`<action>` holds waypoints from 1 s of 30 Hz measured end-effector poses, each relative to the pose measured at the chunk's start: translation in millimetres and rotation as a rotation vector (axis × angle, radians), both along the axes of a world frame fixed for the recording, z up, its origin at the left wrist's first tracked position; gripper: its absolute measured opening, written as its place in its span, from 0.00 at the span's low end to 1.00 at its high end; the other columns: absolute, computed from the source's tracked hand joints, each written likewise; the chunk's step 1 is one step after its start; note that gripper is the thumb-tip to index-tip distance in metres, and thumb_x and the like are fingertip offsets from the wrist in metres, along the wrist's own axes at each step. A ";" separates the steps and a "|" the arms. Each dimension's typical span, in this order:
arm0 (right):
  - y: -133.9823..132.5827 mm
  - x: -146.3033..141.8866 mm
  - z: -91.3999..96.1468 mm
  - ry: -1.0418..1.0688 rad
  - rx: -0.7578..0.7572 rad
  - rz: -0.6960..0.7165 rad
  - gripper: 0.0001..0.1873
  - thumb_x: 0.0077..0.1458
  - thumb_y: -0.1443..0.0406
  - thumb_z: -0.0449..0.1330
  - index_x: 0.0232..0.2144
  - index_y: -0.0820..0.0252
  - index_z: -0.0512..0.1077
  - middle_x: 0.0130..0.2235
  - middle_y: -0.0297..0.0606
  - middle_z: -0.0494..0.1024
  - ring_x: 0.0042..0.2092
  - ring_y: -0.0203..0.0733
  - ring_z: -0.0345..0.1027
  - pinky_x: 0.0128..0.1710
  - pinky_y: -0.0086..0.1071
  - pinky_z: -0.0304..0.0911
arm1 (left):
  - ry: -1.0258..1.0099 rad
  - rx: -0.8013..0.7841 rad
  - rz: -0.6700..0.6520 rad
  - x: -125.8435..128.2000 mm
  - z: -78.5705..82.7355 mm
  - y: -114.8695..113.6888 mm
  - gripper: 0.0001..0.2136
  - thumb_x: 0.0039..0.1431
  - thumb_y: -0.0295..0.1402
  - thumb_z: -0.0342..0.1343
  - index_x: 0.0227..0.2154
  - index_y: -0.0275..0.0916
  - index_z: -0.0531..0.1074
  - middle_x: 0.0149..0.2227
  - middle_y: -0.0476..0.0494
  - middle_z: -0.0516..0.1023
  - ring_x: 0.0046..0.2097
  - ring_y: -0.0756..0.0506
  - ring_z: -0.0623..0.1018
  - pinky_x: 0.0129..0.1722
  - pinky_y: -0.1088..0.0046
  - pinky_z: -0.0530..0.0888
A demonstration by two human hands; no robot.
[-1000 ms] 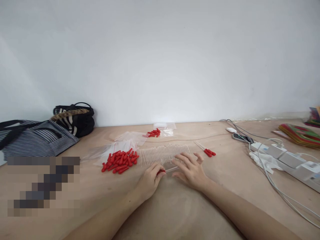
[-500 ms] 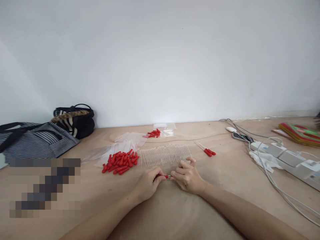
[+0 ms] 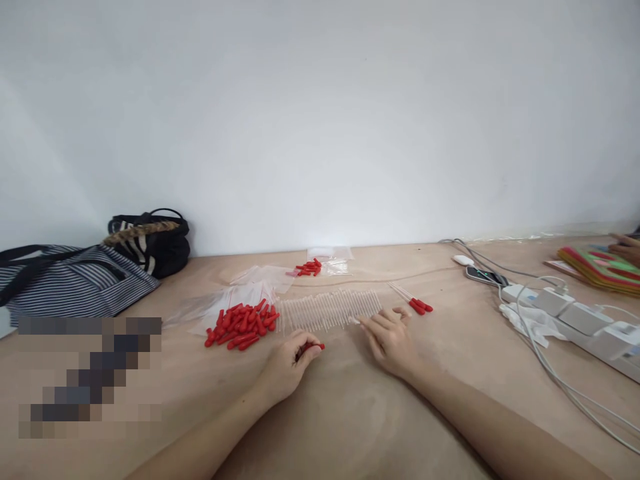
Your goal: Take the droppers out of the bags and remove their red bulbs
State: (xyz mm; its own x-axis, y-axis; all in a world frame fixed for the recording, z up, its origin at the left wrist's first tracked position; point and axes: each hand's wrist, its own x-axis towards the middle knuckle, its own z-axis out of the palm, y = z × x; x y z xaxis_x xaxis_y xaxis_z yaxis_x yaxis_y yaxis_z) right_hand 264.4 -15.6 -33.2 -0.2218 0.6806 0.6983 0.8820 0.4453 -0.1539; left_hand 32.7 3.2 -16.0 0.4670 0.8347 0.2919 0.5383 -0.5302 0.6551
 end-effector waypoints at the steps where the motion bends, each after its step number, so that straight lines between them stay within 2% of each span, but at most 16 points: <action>1: 4.3 4.1 -0.3 0.023 -0.017 -0.060 0.15 0.56 0.69 0.46 0.40 0.57 0.71 0.28 0.34 0.75 0.34 0.37 0.62 0.43 0.37 0.41 | -0.006 0.009 0.018 -1.2 -0.3 0.1 0.08 0.56 0.33 0.47 0.31 0.39 0.71 0.30 0.47 0.72 0.31 0.48 0.71 0.30 0.75 0.67; 3: 13.8 14.0 -1.0 0.064 -0.054 -0.192 0.17 0.55 0.70 0.45 0.41 0.58 0.70 0.31 0.37 0.76 0.35 0.38 0.63 0.42 0.36 0.42 | -0.017 0.055 0.070 -5.5 2.7 2.6 0.09 0.56 0.32 0.47 0.34 0.40 0.71 0.33 0.46 0.73 0.33 0.48 0.72 0.31 0.74 0.69; 5: 22.5 25.4 -1.9 0.101 -0.099 -0.321 0.16 0.54 0.69 0.45 0.38 0.58 0.71 0.31 0.38 0.76 0.36 0.40 0.65 0.41 0.36 0.42 | -0.015 0.135 0.149 -15.6 10.9 9.2 0.10 0.54 0.32 0.46 0.35 0.40 0.71 0.35 0.44 0.73 0.34 0.47 0.73 0.34 0.72 0.70; 8: 31.2 40.3 -3.4 0.148 -0.176 -0.466 0.14 0.52 0.66 0.47 0.32 0.58 0.72 0.28 0.38 0.76 0.36 0.41 0.66 0.41 0.36 0.42 | 0.001 0.221 0.357 -47.0 27.8 24.4 0.11 0.51 0.36 0.48 0.35 0.38 0.70 0.33 0.43 0.74 0.34 0.45 0.74 0.36 0.69 0.71; 11: 35.3 47.3 -4.6 0.170 -0.247 -0.531 0.12 0.50 0.65 0.47 0.28 0.60 0.71 0.27 0.38 0.76 0.35 0.42 0.66 0.40 0.37 0.41 | 0.039 0.160 0.578 -91.7 39.3 37.7 0.16 0.48 0.41 0.50 0.37 0.37 0.66 0.30 0.44 0.75 0.32 0.44 0.75 0.32 0.69 0.72; 14: 37.6 46.3 -5.0 0.168 -0.307 -0.540 0.12 0.50 0.65 0.48 0.28 0.60 0.71 0.28 0.38 0.76 0.34 0.42 0.66 0.40 0.37 0.41 | 0.118 0.125 0.685 -130.4 40.6 44.6 0.14 0.46 0.43 0.52 0.33 0.39 0.67 0.31 0.43 0.76 0.32 0.43 0.76 0.29 0.71 0.71; 16: 38.5 43.3 -4.7 0.154 -0.347 -0.534 0.12 0.51 0.66 0.48 0.28 0.59 0.71 0.28 0.38 0.76 0.35 0.42 0.67 0.39 0.38 0.42 | 0.150 0.108 0.739 -144.3 38.2 47.3 0.13 0.46 0.43 0.52 0.32 0.39 0.67 0.31 0.43 0.77 0.32 0.43 0.76 0.30 0.71 0.71; 18: 38.6 40.0 -4.4 0.125 -0.372 -0.521 0.12 0.52 0.66 0.48 0.29 0.59 0.72 0.30 0.40 0.77 0.36 0.43 0.67 0.39 0.38 0.42 | 0.173 0.119 0.762 -148.0 35.5 50.1 0.13 0.46 0.42 0.53 0.31 0.39 0.68 0.31 0.43 0.78 0.32 0.43 0.77 0.31 0.71 0.71; 22: 37.2 34.5 -5.4 0.048 -0.364 -0.506 0.13 0.52 0.67 0.48 0.33 0.60 0.73 0.33 0.42 0.77 0.39 0.45 0.67 0.38 0.38 0.43 | 0.231 0.126 0.772 -139.9 34.1 54.2 0.13 0.47 0.41 0.52 0.33 0.38 0.68 0.31 0.44 0.78 0.34 0.43 0.76 0.31 0.72 0.70; 30: 34.9 33.3 -5.0 0.068 -0.321 -0.486 0.15 0.56 0.63 0.47 0.31 0.58 0.74 0.30 0.42 0.77 0.36 0.44 0.66 0.41 0.39 0.42 | 0.271 0.048 0.753 -138.0 41.1 48.6 0.11 0.54 0.38 0.48 0.33 0.38 0.70 0.33 0.50 0.78 0.39 0.46 0.76 0.36 0.77 0.69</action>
